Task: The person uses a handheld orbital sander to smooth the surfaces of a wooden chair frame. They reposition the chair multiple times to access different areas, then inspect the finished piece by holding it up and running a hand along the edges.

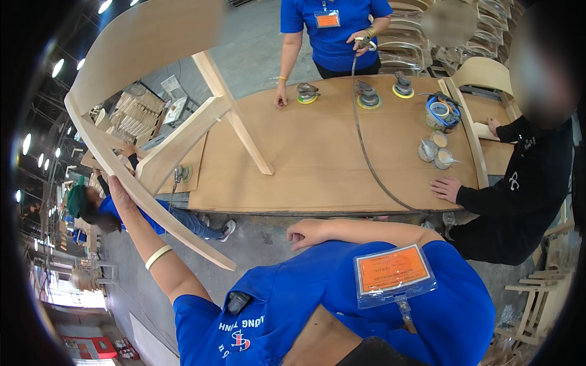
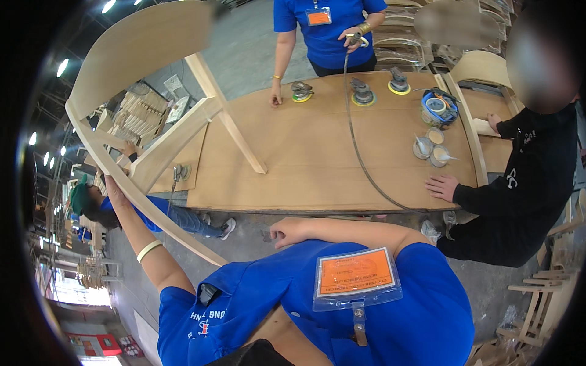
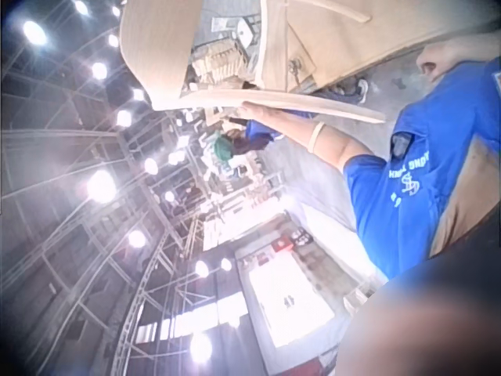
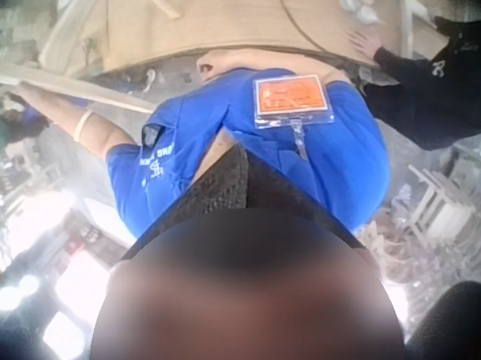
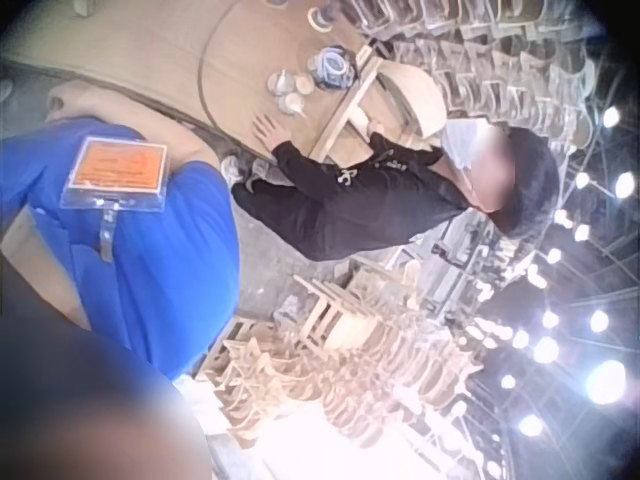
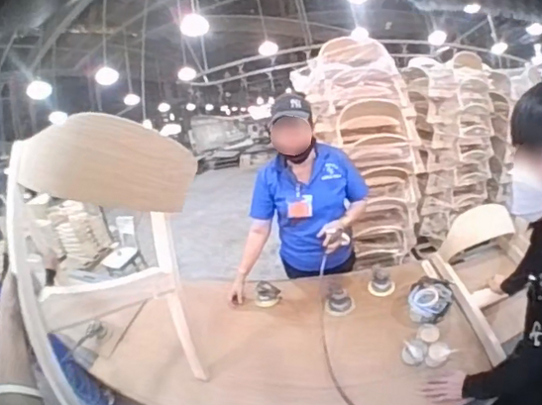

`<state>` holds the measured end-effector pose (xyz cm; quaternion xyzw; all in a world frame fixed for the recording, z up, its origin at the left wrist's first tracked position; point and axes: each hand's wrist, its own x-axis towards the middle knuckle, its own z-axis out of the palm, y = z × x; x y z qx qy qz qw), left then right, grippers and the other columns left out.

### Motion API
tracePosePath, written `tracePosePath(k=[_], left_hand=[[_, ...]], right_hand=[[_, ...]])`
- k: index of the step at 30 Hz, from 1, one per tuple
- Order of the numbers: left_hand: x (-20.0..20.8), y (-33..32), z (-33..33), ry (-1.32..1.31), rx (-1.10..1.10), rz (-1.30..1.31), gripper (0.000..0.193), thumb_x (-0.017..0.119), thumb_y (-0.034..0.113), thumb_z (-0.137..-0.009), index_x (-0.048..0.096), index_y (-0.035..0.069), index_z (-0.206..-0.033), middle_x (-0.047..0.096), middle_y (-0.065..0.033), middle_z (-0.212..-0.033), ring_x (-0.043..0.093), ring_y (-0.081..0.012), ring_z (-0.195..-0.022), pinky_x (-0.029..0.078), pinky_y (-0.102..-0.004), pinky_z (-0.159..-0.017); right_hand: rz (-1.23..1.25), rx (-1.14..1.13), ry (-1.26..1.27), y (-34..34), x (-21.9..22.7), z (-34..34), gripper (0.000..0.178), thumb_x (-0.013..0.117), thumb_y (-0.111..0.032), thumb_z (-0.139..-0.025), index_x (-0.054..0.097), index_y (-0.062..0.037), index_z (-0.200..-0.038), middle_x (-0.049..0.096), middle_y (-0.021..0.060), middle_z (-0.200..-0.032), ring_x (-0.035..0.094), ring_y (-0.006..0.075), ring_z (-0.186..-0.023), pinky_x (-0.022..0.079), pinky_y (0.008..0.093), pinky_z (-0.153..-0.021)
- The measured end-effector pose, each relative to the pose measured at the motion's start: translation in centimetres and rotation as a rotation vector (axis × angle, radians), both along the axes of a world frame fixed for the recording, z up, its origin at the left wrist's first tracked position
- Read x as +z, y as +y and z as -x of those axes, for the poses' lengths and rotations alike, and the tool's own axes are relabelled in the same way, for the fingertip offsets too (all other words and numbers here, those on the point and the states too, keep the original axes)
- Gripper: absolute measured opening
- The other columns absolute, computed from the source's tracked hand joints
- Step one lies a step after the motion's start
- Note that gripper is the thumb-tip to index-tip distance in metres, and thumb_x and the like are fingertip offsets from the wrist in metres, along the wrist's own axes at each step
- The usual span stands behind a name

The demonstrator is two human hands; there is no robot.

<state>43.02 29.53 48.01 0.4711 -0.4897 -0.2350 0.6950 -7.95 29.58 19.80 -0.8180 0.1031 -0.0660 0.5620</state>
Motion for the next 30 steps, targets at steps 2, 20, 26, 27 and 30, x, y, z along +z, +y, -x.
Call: tracePosePath(k=[2, 20, 26, 27, 30], left_hand=[[0.5, 1.0, 1.1, -0.083, 0.053, 0.024, 0.057, 0.066, 0.043, -0.088, 0.051, 0.002, -0.126, 0.061, -0.0065, -0.104, 0.060, -0.0176, -0.093, 0.051, -0.0324, -0.081], [-0.3, 0.6, 2.8, -0.538, 0.664, -0.025, 0.060, 0.074, 0.015, -0.078, 0.048, -0.001, -0.129, 0.061, -0.0066, -0.099, 0.058, -0.0164, -0.089, 0.044, -0.0299, -0.085], [-0.3, 1.0, 2.3, -0.634, 0.676, -0.010, 0.056, 0.073, 0.015, -0.079, 0.049, 0.000, -0.127, 0.059, -0.0070, -0.101, 0.056, -0.0169, -0.092, 0.044, -0.0300, -0.086], [-0.2, 1.1, 2.2, -0.637, 0.664, -0.032, 0.056, 0.073, 0.015, -0.080, 0.048, 0.000, -0.128, 0.059, -0.0072, -0.101, 0.057, -0.0170, -0.093, 0.044, -0.0302, -0.086], [-0.2, 1.1, 2.1, -0.612, 0.651, -0.053, 0.059, 0.073, 0.016, -0.080, 0.046, 0.000, -0.130, 0.059, -0.0079, -0.102, 0.057, -0.0175, -0.095, 0.044, -0.0306, -0.087]], right_hand=[[-0.009, 0.007, 0.020, -0.1, 0.1, 0.0, 0.039, 0.072, -0.033, -0.081, 0.060, -0.0032, -0.102, 0.065, 0.0116, -0.085, 0.062, 0.0262, -0.078, 0.048, 0.0374, -0.067], [0.022, 0.051, 0.052, -0.6, 0.2, -1.6, 0.037, 0.072, -0.032, -0.080, 0.061, -0.0038, -0.101, 0.065, 0.0102, -0.082, 0.062, 0.0253, -0.077, 0.047, 0.0380, -0.066], [0.181, -0.252, -0.112, -5.4, 6.6, -1.2, 0.036, 0.071, -0.028, -0.083, 0.061, -0.0036, -0.107, 0.065, 0.0096, -0.088, 0.062, 0.0237, -0.083, 0.049, 0.0368, -0.075], [0.184, -0.353, -0.080, -6.7, 8.7, -0.7, 0.038, 0.070, -0.027, -0.084, 0.060, -0.0035, -0.112, 0.065, 0.0094, -0.097, 0.062, 0.0221, -0.091, 0.050, 0.0358, -0.082], [0.341, -0.673, -0.313, -10.2, 16.3, 1.6, 0.047, 0.072, -0.027, -0.083, 0.057, -0.0050, -0.121, 0.062, 0.0092, -0.108, 0.059, 0.0216, -0.101, 0.047, 0.0353, -0.089]])
